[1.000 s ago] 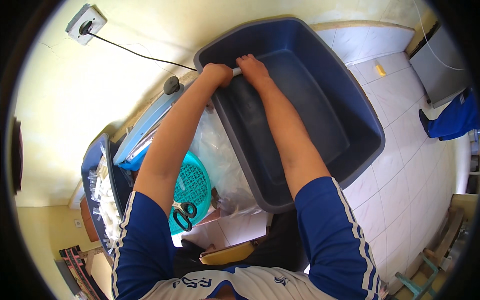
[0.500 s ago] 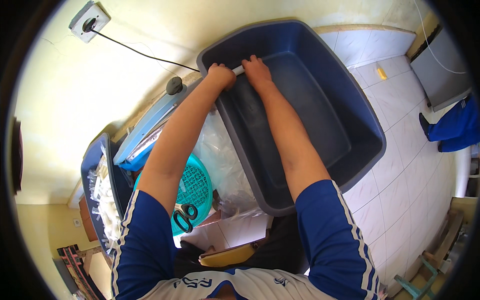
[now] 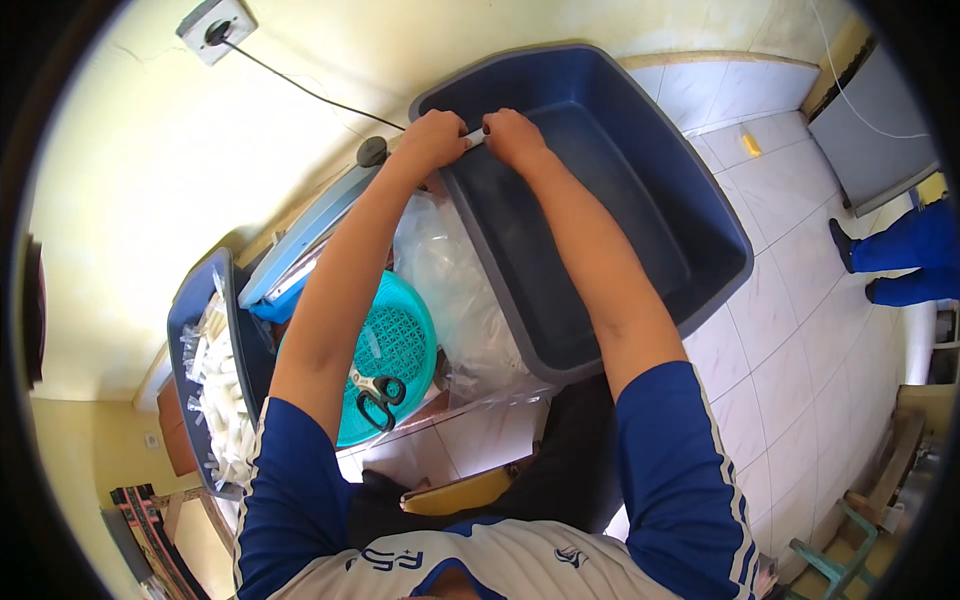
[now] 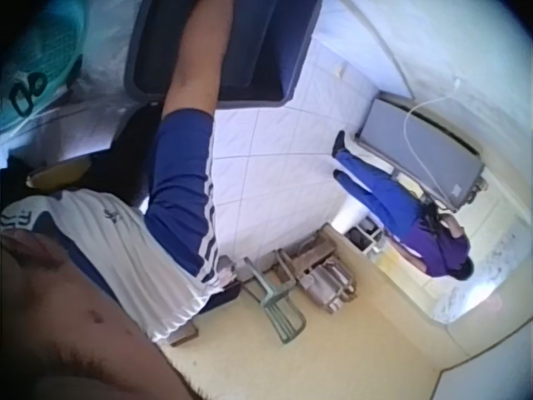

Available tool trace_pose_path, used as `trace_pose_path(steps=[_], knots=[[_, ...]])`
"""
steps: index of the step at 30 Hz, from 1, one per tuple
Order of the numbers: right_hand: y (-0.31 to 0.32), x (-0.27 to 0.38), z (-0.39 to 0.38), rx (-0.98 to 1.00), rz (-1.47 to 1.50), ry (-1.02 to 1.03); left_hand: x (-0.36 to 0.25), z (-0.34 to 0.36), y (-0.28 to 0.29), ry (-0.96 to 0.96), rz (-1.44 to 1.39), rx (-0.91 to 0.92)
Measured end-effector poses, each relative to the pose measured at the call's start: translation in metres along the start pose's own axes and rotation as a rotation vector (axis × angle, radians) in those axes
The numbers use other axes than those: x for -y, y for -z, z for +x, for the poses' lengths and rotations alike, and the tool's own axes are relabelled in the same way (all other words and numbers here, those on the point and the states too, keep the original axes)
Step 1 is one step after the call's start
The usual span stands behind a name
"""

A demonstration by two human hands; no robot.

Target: The person takes small white frozen food tubes from a grey bin, cuts them with scissors, and places them into a blue bin.

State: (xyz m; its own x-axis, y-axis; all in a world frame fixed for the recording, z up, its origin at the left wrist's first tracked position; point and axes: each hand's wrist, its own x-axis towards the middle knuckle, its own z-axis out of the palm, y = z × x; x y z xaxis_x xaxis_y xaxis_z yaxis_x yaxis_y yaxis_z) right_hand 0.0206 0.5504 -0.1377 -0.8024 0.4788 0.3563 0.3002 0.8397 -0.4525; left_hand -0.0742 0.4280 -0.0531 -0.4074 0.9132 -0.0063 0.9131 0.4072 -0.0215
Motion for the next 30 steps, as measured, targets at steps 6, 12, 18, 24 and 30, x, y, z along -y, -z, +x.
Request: trace_pose_path(steps=[6, 12, 18, 24, 30], knots=[[0.031, 0.059, -0.010, 0.022, 0.124, 0.138, 0.007, -0.056, 0.024, -0.049, -0.315, -0.137], [0.066, 0.130, -0.043, 0.039, 0.150, 0.230, 0.001, -0.128, 0.067, -0.077, -0.303, -0.213], [0.088, 0.186, -0.071, 0.061, 0.210, 0.350, 0.007, -0.206, 0.096, -0.067, -0.397, -0.291], [0.084, 0.263, -0.109, 0.228, 0.238, 0.455, 0.032, -0.296, 0.103, -0.007, -0.453, -0.317], [0.047, 0.310, -0.134, 0.308, 0.282, 0.515, 0.066, -0.363, 0.093, 0.030, -0.560, -0.276]])
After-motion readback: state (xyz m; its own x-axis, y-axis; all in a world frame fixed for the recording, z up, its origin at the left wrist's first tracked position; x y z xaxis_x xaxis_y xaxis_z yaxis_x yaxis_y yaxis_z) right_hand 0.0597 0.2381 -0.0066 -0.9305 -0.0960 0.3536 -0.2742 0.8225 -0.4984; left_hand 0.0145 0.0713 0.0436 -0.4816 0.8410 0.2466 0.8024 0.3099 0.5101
